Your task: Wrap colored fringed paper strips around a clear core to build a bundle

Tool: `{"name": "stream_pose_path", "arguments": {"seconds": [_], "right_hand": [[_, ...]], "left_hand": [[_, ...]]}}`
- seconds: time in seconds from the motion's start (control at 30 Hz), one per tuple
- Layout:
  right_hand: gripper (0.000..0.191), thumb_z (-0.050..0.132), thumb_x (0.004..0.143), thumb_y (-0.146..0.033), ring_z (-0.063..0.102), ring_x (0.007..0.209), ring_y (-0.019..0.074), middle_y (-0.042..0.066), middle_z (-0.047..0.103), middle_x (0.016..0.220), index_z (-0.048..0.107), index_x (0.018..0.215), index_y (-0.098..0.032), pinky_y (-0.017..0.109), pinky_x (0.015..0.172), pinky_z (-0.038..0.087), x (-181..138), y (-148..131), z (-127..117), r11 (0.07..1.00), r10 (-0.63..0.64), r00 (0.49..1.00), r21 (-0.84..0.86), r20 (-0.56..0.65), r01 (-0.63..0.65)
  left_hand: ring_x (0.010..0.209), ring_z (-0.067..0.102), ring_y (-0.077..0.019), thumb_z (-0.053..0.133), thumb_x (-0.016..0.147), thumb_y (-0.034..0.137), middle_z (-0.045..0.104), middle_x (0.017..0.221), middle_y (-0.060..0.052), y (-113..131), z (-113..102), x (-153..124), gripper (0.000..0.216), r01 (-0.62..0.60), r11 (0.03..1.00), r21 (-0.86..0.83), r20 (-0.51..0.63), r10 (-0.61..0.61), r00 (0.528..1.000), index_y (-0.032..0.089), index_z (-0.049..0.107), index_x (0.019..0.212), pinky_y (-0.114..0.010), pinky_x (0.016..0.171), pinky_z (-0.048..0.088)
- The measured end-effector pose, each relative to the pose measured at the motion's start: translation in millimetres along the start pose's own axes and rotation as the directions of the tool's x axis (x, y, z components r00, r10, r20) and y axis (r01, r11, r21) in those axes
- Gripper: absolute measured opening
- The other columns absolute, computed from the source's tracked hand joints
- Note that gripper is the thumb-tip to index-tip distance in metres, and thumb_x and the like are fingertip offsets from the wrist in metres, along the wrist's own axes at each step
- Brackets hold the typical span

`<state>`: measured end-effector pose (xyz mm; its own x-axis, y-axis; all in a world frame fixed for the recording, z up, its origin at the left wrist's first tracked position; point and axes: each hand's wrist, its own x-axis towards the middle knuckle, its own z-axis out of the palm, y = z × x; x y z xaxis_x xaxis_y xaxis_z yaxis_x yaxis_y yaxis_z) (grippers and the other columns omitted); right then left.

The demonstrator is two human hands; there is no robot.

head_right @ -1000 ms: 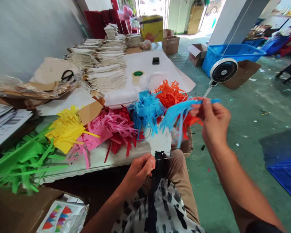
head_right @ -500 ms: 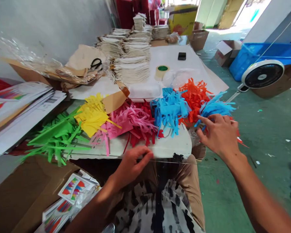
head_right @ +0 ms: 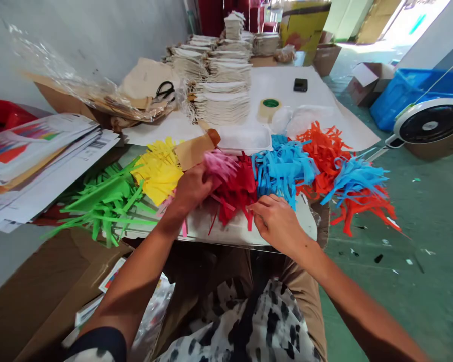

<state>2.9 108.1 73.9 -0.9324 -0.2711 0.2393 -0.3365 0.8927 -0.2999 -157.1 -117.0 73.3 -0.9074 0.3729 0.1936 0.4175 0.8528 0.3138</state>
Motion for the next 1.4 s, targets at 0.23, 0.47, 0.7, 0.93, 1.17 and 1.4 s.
{"name": "stream_pose_path", "arguments": {"seconds": [0.23,0.47,0.7,0.93,1.17,1.4], "right_hand": [[0.024,0.057,0.102,-0.019,0.067,0.099,0.0246,0.008,0.077,0.110,0.077,0.115,-0.020,0.040,0.086,0.047,15,-1,9,1.000,-0.025,0.995,-0.001,-0.100,0.025],[0.026,0.053,0.103,-0.019,0.058,0.095,0.0259,0.010,0.074,0.106,0.077,0.114,-0.021,0.041,0.078,0.035,44,7,22,0.966,-0.010,0.998,-0.257,-0.069,-0.008],[0.023,0.055,0.103,-0.022,0.048,0.092,0.0271,0.011,0.069,0.102,0.075,0.112,-0.019,0.042,0.079,0.027,67,15,39,0.895,-0.058,0.992,-0.447,-0.110,0.003],[0.026,0.052,0.105,-0.016,0.048,0.090,0.0250,0.008,0.068,0.089,0.076,0.096,-0.019,0.041,0.080,0.026,73,27,37,0.858,-0.177,0.979,-0.503,-0.105,0.101],[0.025,0.052,0.107,-0.024,0.050,0.090,0.0243,0.008,0.069,0.093,0.074,0.095,-0.019,0.041,0.081,0.029,77,56,27,0.909,-0.207,0.974,-0.387,-0.089,0.158],[0.028,0.048,0.109,-0.033,0.057,0.100,0.0241,0.009,0.072,0.110,0.073,0.100,-0.021,0.038,0.083,0.036,84,83,39,0.946,-0.194,0.977,-0.281,-0.092,0.162]], "left_hand": [[0.103,0.077,-0.0250,0.065,0.093,0.023,0.081,0.109,-0.008,-39,-11,24,0.049,0.250,0.918,-0.308,-0.072,-0.285,0.956,0.019,0.062,0.141,-0.032,0.091,0.055],[0.104,0.076,-0.0283,0.066,0.094,0.028,0.080,0.112,-0.011,-39,-24,17,0.047,0.165,0.966,-0.199,-0.231,-0.210,0.950,0.020,0.062,0.140,-0.039,0.095,0.056],[0.106,0.068,-0.0253,0.059,0.098,0.018,0.074,0.106,-0.007,0,-13,-25,0.012,-0.382,0.921,-0.069,-0.304,0.346,0.888,0.022,0.070,0.102,-0.040,0.098,0.052],[0.116,0.067,-0.0287,0.052,0.095,0.009,0.074,0.123,-0.011,-2,16,-24,0.035,-0.369,0.929,-0.024,-0.054,0.367,0.928,0.019,0.066,0.125,-0.043,0.099,0.049],[0.126,0.066,-0.0335,0.050,0.087,0.003,0.074,0.129,-0.016,-42,8,-19,0.053,-0.322,0.939,0.120,0.070,0.316,0.946,0.016,0.065,0.136,-0.050,0.107,0.046],[0.122,0.067,-0.0324,0.061,0.097,0.023,0.073,0.130,-0.014,-28,1,-28,0.043,-0.407,0.913,-0.001,-0.044,0.407,0.912,0.020,0.065,0.140,-0.050,0.107,0.050]]}}
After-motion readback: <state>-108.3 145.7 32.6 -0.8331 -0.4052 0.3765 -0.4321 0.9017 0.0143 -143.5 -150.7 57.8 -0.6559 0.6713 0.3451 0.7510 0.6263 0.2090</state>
